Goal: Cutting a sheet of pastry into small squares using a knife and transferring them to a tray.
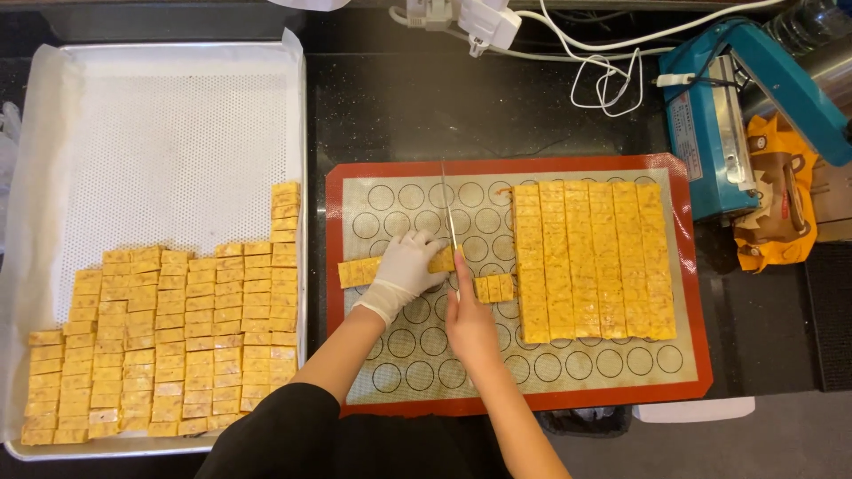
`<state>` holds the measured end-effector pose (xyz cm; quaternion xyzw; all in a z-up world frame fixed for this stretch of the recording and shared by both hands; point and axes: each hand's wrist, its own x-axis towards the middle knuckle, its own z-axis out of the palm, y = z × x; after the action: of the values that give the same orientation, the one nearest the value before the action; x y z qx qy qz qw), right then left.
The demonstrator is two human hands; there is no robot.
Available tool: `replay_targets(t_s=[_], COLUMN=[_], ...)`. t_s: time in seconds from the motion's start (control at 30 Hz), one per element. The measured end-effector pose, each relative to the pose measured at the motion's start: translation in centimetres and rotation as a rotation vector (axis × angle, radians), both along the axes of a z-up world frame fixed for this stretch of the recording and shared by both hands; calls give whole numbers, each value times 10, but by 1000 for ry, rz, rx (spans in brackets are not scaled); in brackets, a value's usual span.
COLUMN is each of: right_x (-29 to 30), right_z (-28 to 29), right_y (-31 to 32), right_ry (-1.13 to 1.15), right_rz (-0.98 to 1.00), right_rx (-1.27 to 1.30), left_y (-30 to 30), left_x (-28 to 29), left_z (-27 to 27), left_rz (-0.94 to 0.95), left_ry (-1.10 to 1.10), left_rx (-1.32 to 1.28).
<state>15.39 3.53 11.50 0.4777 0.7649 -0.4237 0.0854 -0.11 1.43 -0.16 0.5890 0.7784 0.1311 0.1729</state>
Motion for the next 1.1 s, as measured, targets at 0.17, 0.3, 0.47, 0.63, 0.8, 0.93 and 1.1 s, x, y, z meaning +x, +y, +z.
replay_targets(t_s=[0.17, 0.3, 0.47, 0.63, 0.8, 0.93, 1.1], right_x=[-16, 11, 63, 79, 80, 71, 62], right_z=[0, -6, -10, -2, -4, -1, 5], right_y=[13, -10, -37, -39, -38, -45, -49], right_ry=[-14, -1, 3, 10, 48, 84, 67], right_rz=[-5, -1, 14, -33, -39, -1, 14], right_rx=[-51, -4, 25, -3, 60, 73, 36], left_y=[3, 1, -2, -9, -20, -20, -24], left_x=[1, 0, 0, -2, -2, 0, -4], left_z=[6, 9, 15, 44, 34, 50, 34], left_rz=[-9, 8, -3, 39, 48, 69, 71], left_ry=[37, 42, 26, -24, 0, -43, -24], left_rx=[-54, -10, -43, -123, -114, -117, -67])
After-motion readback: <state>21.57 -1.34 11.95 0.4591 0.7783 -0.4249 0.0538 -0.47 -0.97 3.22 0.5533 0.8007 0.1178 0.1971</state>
